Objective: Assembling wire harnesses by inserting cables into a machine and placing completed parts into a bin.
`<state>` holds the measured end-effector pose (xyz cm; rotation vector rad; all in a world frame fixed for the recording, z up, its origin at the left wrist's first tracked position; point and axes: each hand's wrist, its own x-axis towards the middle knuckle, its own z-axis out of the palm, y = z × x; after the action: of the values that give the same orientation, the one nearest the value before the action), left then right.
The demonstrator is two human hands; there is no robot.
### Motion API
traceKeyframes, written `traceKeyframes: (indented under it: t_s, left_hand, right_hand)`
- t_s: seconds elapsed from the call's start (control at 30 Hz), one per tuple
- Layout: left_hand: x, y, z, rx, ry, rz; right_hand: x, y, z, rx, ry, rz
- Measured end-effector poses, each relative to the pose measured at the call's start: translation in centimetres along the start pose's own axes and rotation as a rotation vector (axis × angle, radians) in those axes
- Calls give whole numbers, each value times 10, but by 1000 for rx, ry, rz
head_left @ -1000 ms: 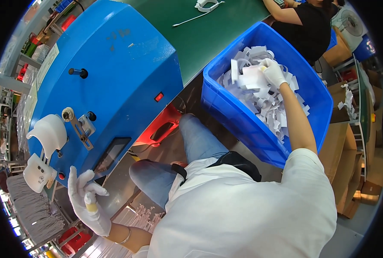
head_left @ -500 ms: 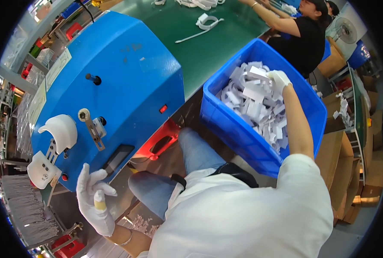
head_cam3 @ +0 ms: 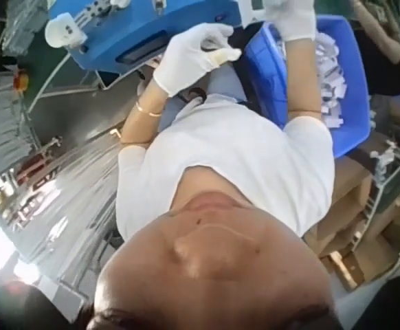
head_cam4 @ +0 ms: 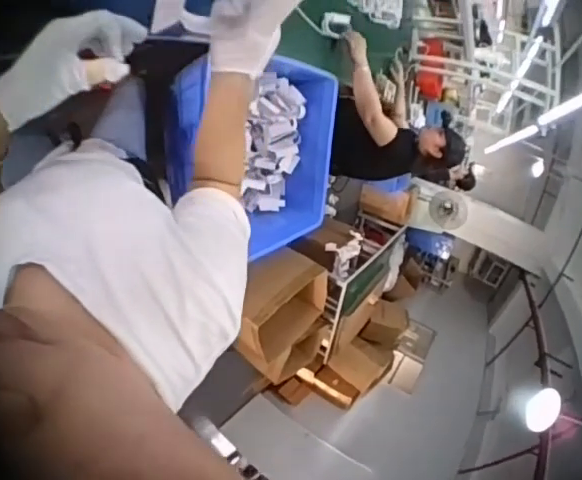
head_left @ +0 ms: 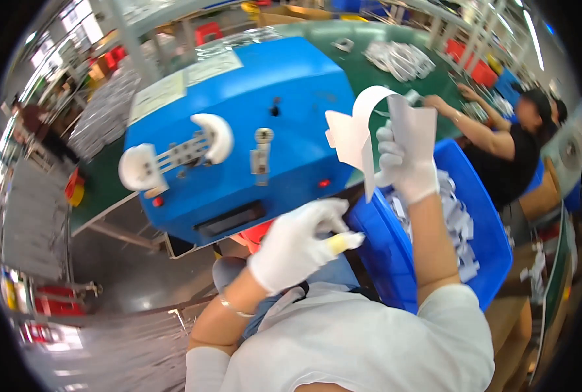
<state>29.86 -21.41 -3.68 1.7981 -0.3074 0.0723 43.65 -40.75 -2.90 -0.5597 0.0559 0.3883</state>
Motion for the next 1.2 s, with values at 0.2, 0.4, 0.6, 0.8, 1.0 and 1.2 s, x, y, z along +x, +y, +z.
traceKeyframes:
  t_s: [0.2, 0.4, 0.6, 0.8, 1.0, 1.2]
  left_hand:
    - [14, -1, 9, -146, 612, 259]
    - [-2, 39, -85, 304, 949, 385]
    - [-15, 53, -137, 764, 888, 212]
    - [-16, 47, -134, 745, 1052, 256]
    - [-26, 31, -145, 674, 1119, 103]
    - [-22, 15, -146, 197, 1030, 99]
  right_hand:
    - [-42, 88, 42, -786, -68, -504]
    - [-32, 92, 71, -737, -469, -445]
    - [-8, 89, 107, -997, -436, -684]
    - [10, 104, 122, -1154, -534, -726]
    - [7, 110, 129, -1179, -527, -615]
    - [15, 105, 131, -1161, -540, -368]
